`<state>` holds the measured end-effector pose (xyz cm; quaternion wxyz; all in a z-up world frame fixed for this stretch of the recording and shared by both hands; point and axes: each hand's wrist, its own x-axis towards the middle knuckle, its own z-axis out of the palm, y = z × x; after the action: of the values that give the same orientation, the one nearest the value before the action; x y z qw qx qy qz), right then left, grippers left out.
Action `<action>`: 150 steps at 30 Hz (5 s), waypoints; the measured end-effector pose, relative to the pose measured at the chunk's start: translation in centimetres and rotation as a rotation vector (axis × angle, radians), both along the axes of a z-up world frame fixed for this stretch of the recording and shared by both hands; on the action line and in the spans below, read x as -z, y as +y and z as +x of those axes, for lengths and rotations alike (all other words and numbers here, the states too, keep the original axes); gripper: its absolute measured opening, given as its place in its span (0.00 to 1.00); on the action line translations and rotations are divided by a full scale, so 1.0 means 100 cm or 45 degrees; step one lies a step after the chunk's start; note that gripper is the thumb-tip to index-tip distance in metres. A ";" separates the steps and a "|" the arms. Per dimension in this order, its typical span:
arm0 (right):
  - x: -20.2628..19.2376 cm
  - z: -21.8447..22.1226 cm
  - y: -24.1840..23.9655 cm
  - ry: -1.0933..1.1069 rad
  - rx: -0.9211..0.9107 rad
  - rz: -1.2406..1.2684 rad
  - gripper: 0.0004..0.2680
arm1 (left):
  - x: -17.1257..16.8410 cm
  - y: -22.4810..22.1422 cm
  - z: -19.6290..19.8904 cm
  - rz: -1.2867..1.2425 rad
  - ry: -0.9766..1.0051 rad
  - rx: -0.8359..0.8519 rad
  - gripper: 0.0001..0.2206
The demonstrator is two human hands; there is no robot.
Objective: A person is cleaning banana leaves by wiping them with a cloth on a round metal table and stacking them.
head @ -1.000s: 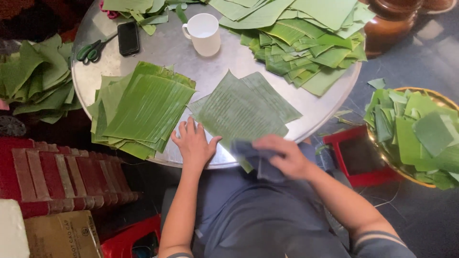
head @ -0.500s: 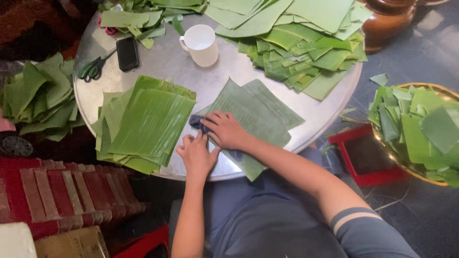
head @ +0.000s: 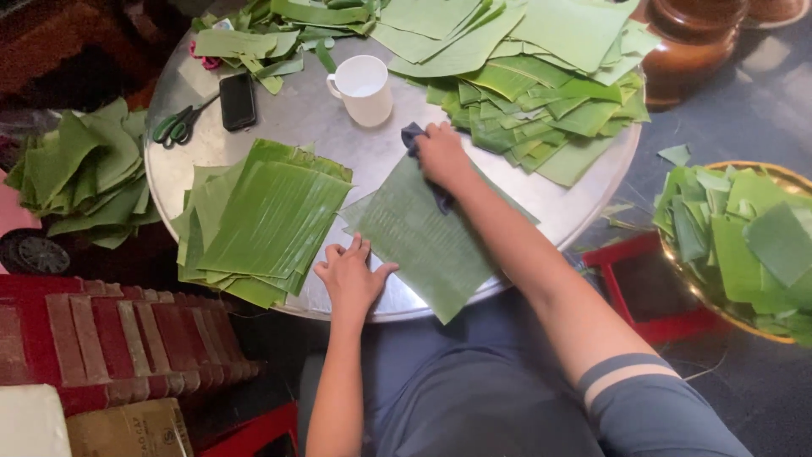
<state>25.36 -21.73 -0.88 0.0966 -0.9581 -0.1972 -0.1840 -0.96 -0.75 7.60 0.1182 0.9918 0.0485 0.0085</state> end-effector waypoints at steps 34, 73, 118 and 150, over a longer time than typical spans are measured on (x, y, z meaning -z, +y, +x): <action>-0.026 -0.122 -0.001 0.216 -0.576 0.404 0.13 | -0.021 -0.003 -0.001 0.060 0.121 -0.006 0.31; -0.019 -0.133 -0.059 0.215 0.151 0.384 0.14 | -0.009 -0.017 0.003 0.158 0.085 -0.082 0.32; -0.068 -0.203 -0.127 0.575 0.271 0.741 0.13 | -0.105 0.010 -0.057 -0.472 0.372 0.291 0.25; -0.021 -0.190 0.112 0.144 -0.749 0.191 0.13 | 0.102 0.085 0.006 -0.317 -0.793 0.393 0.04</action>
<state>6.31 -10.57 1.26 0.2271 -0.8587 -0.4463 -0.1087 -0.33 7.74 -2.56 0.2470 0.9154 -0.1392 0.2859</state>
